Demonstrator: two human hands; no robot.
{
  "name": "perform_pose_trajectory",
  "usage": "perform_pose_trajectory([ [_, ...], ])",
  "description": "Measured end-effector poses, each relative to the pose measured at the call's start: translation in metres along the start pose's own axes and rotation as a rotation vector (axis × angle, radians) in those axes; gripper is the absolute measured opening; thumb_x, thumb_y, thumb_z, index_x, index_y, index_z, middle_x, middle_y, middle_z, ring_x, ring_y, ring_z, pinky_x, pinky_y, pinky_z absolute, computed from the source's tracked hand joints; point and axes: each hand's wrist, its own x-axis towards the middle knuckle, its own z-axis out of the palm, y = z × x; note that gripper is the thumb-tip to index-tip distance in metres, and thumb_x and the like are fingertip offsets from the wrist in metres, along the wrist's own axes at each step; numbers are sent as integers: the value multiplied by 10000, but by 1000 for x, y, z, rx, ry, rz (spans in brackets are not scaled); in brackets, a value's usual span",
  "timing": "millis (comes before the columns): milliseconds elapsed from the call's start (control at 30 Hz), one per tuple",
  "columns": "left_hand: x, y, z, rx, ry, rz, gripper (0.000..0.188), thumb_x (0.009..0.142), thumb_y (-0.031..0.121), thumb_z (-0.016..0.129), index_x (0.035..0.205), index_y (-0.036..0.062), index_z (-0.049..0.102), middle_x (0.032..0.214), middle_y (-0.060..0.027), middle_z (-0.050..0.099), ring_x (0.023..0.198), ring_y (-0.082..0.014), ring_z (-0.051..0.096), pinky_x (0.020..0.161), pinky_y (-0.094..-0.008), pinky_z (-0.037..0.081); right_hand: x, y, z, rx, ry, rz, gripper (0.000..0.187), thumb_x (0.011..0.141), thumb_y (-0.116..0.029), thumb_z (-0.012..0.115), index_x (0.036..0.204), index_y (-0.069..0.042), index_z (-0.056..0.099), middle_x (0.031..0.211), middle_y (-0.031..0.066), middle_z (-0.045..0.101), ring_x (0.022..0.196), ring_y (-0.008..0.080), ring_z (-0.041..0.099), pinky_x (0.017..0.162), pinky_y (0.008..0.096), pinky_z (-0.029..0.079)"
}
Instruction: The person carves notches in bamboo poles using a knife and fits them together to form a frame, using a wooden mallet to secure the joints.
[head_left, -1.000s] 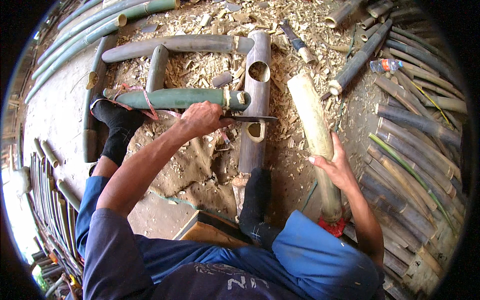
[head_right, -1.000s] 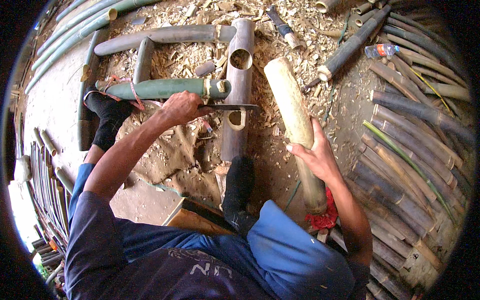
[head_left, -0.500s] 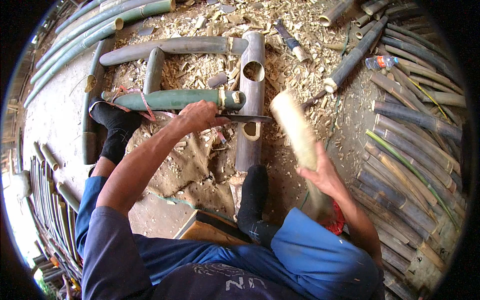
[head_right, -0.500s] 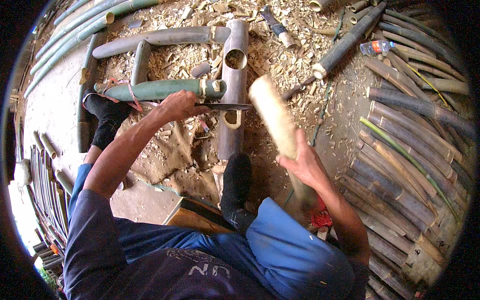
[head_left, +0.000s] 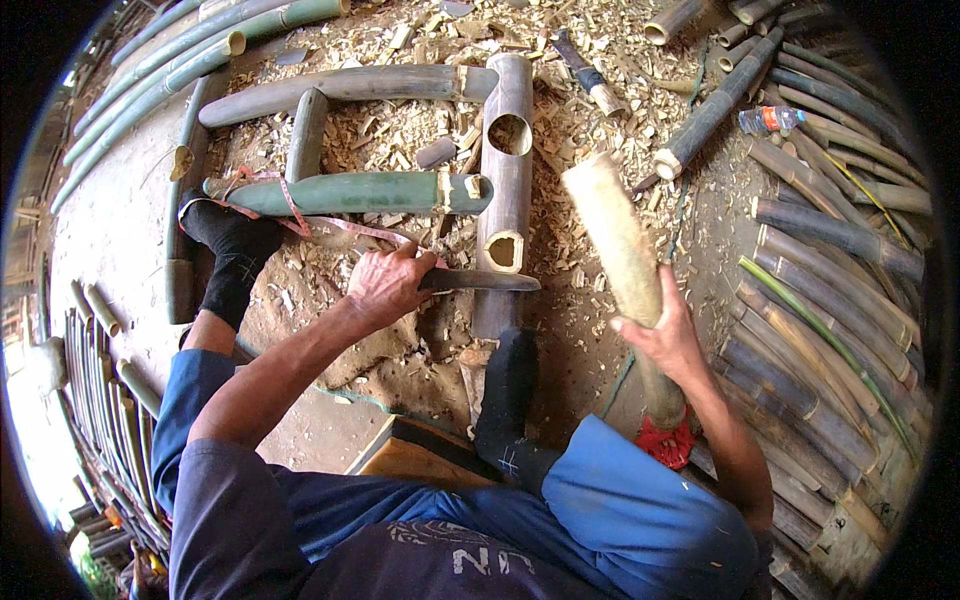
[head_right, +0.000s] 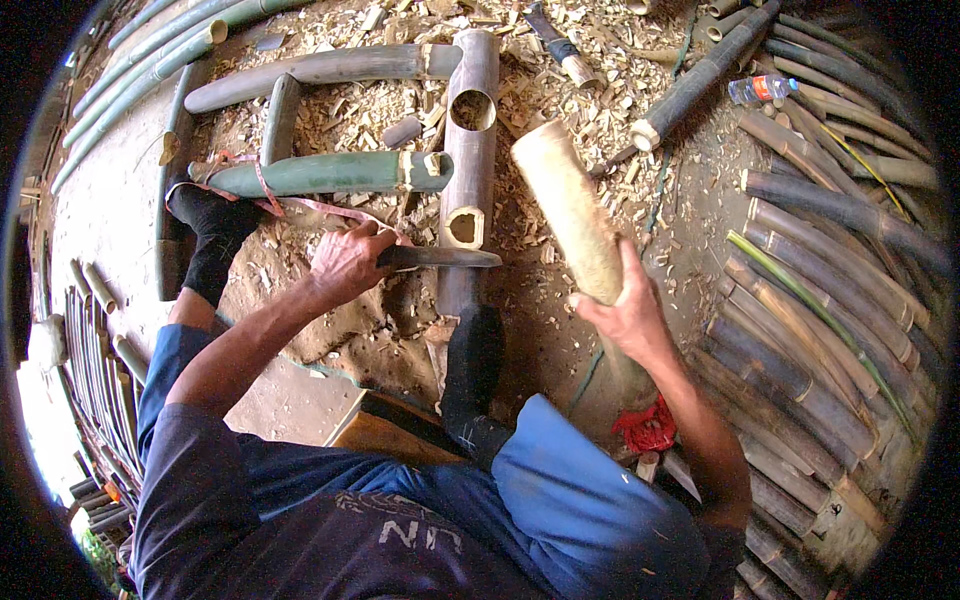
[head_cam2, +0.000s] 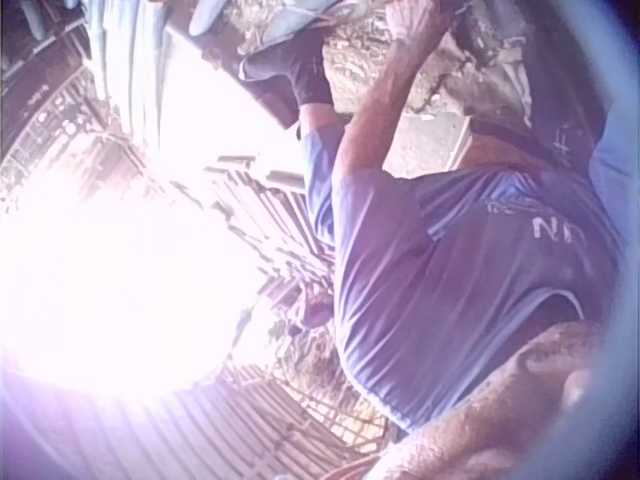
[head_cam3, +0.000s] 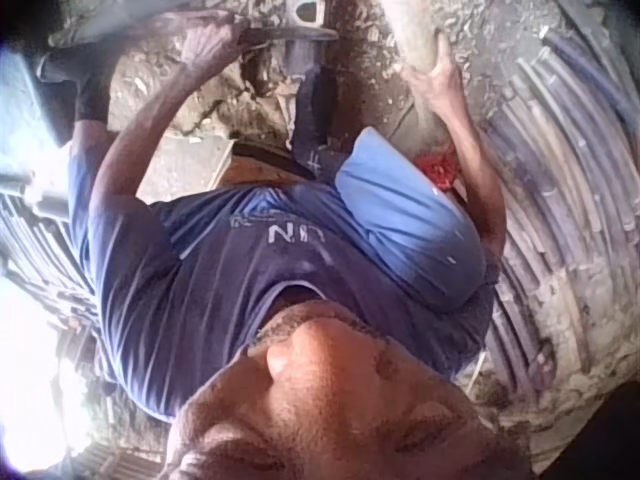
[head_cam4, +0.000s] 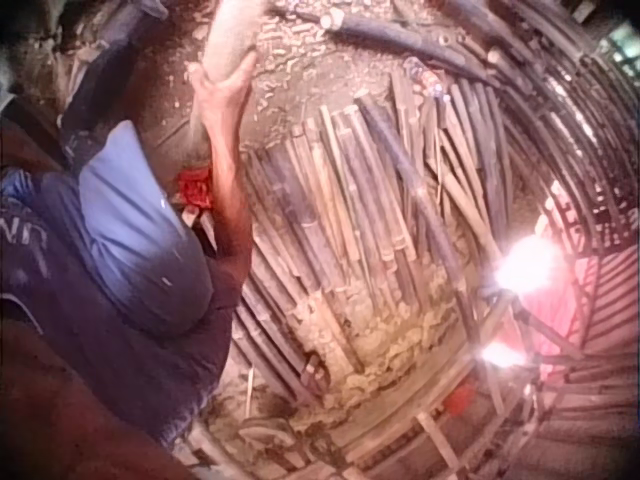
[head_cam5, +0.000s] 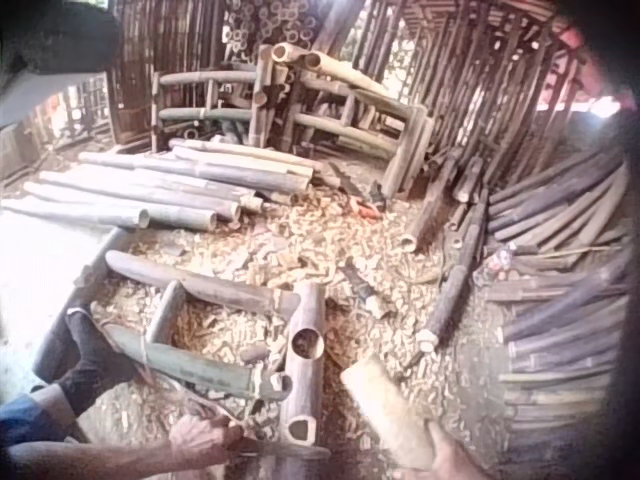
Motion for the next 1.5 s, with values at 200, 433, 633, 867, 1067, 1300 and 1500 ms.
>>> perform_pose_trajectory([
  [200,7,8,-6,95,-150,-108,212,950,108,524,1098,86,675,994,-201,734,852,-354,743,737,-486,587,27,-12,11,-616,-195,-824,900,684,-229,917,1426,-42,442,1167,209,659,1007,358,686,855,444,607],
  [433,15,6,1,138,-153,-80,237,945,129,542,1142,83,665,973,-193,727,848,-354,738,725,-482,586,77,-20,11,-1211,-321,-940,872,677,-391,909,1362,-54,488,1072,108,592,960,246,628,749,386,570],
  [633,10,-1,15,118,-17,-43,184,878,88,562,1050,40,604,922,-201,714,789,-386,728,673,-505,578,96,-13,14,-1042,-323,-1201,883,597,-270,930,1340,-70,497,1015,96,578,968,260,635,737,391,541],
  [867,14,-2,14,151,-146,-84,205,969,112,539,1150,24,578,1077,-209,695,929,-353,736,737,-459,594,96,-30,17,-915,-412,-1274,761,689,-293,898,1304,-51,519,1023,101,595,898,246,623,734,389,522],
  [1067,24,-7,17,164,-198,-145,246,967,178,618,1170,42,650,1019,-191,721,860,-291,742,728,-444,594,93,-40,18,-1223,-272,-989,822,651,-306,922,1315,-82,493,1081,106,602,957,269,642,763,397,571],
  [1300,52,-33,-26,-614,-413,-60,355,862,376,827,1074,94,787,745,-93,754,513,-165,675,534,-346,565,61,-48,-11,-323,-36,-259,782,723,-239,884,1335,-29,445,1102,206,660,941,292,693,793,409,616],
  [1500,62,-24,-34,-394,-84,105,516,966,609,590,912,154,828,729,-97,747,676,-278,730,688,-438,584,44,-25,-11,103,105,-205,613,818,-261,774,1280,23,487,1102,123,634,999,206,632,892,355,524],
])
